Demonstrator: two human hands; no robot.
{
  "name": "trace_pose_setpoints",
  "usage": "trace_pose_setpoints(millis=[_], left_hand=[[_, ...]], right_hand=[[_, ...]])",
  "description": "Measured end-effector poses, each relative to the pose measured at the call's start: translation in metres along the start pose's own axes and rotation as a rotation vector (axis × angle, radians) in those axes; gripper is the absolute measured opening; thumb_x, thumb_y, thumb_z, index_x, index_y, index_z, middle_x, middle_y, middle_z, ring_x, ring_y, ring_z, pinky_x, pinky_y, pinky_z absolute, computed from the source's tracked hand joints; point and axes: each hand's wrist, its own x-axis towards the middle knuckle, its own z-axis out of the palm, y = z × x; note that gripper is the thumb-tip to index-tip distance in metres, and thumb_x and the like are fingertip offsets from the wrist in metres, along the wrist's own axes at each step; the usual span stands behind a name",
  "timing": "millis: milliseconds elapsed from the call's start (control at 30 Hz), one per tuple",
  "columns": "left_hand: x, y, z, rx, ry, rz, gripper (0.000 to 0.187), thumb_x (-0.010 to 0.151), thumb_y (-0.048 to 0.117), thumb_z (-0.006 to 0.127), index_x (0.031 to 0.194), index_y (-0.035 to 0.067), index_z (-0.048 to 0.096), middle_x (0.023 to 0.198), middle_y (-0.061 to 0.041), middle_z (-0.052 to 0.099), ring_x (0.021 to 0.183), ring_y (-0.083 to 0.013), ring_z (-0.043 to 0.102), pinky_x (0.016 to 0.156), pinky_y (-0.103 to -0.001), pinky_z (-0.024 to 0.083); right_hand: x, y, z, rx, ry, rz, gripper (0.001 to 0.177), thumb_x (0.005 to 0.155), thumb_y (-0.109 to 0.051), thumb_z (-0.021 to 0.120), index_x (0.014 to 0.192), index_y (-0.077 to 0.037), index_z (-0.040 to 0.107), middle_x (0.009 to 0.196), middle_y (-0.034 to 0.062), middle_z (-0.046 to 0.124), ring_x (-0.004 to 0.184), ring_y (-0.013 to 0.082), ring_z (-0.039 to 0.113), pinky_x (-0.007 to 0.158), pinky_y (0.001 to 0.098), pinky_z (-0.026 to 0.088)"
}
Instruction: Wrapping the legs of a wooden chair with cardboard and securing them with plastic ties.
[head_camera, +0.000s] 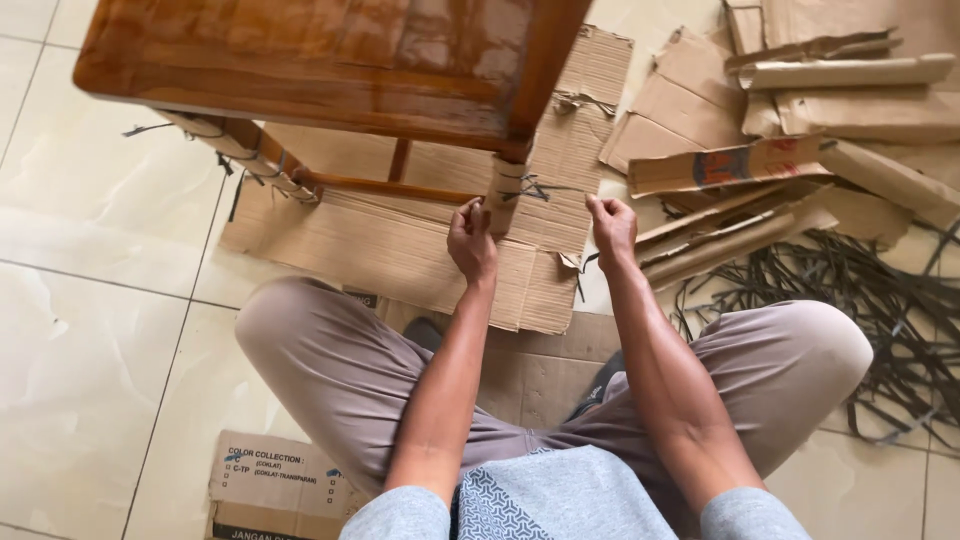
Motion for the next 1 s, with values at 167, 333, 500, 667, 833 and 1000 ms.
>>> trace_pose_setpoints(millis=[167,333,500,667,833,1000], left_hand=[[0.037,0.032,-0.005,0.078,-0.1,0.105,0.024,0.093,0.025,0.066,0.115,0.024,0.075,0.098,-0.004,0.077,0.096,-0.0222,0.074,0.092,-0.039,0.057],[0.093,0.009,0.008,0.123,-0.41,0.422,0.033,0.093,0.008,0.06,0.123,0.016,0.074,0.121,-0.016,0.072,0.119,-0.0392,0.065,0.106,-0.049,0.051],[0.112,0.013,0.013,0.455,-0.7,0.353,0.027,0.094,0.028,0.062,0.114,0.038,0.077,0.098,0.005,0.079,0.101,-0.0245,0.075,0.093,-0.042,0.058],[0.103,0.022,-0.002,0.462,-0.603,0.317,0.021,0.09,0.031,0.069,0.107,0.037,0.081,0.096,0.001,0.08,0.095,-0.0253,0.076,0.088,-0.036,0.061],[0.088,0.015,-0.027,0.486,-0.468,0.305,0.021,0.089,0.032,0.072,0.108,0.036,0.081,0.097,0.0,0.079,0.094,-0.0257,0.076,0.085,-0.039,0.061],[0.063,-0.004,-0.036,0.408,-0.412,0.025,0.022,0.088,0.033,0.073,0.108,0.031,0.082,0.093,-0.002,0.08,0.094,-0.025,0.076,0.086,-0.038,0.061]], right_hand=[[-0.029,-0.069,0.034,0.295,-0.1,0.012,0.019,0.089,-0.033,0.081,0.089,-0.015,0.075,0.057,-0.0043,0.046,0.043,0.004,0.041,0.037,0.0184,0.033],[-0.034,-0.107,0.058,0.31,-0.331,-0.042,0.019,0.092,-0.029,0.079,0.093,-0.011,0.075,0.057,-0.0053,0.044,0.044,0.0017,0.04,0.038,0.0157,0.03],[-0.007,-0.096,0.078,0.221,-0.43,-0.096,0.02,0.083,-0.023,0.086,0.078,-0.01,0.071,0.054,-0.0022,0.052,0.042,0.0035,0.043,0.034,0.0176,0.034],[-0.011,-0.106,0.074,0.172,-0.465,-0.118,0.016,0.084,-0.023,0.086,0.082,-0.011,0.076,0.06,-0.0001,0.058,0.046,0.0027,0.04,0.039,0.0164,0.029],[0.0,-0.077,0.067,0.134,-0.492,-0.127,0.018,0.09,-0.03,0.083,0.089,-0.012,0.077,0.061,0.0041,0.06,0.043,0.0053,0.044,0.037,0.0185,0.036],[-0.031,-0.067,0.05,0.199,-0.373,-0.074,0.017,0.094,-0.024,0.072,0.099,-0.008,0.077,0.063,0.0029,0.055,0.039,0.0018,0.037,0.033,0.0169,0.032]])
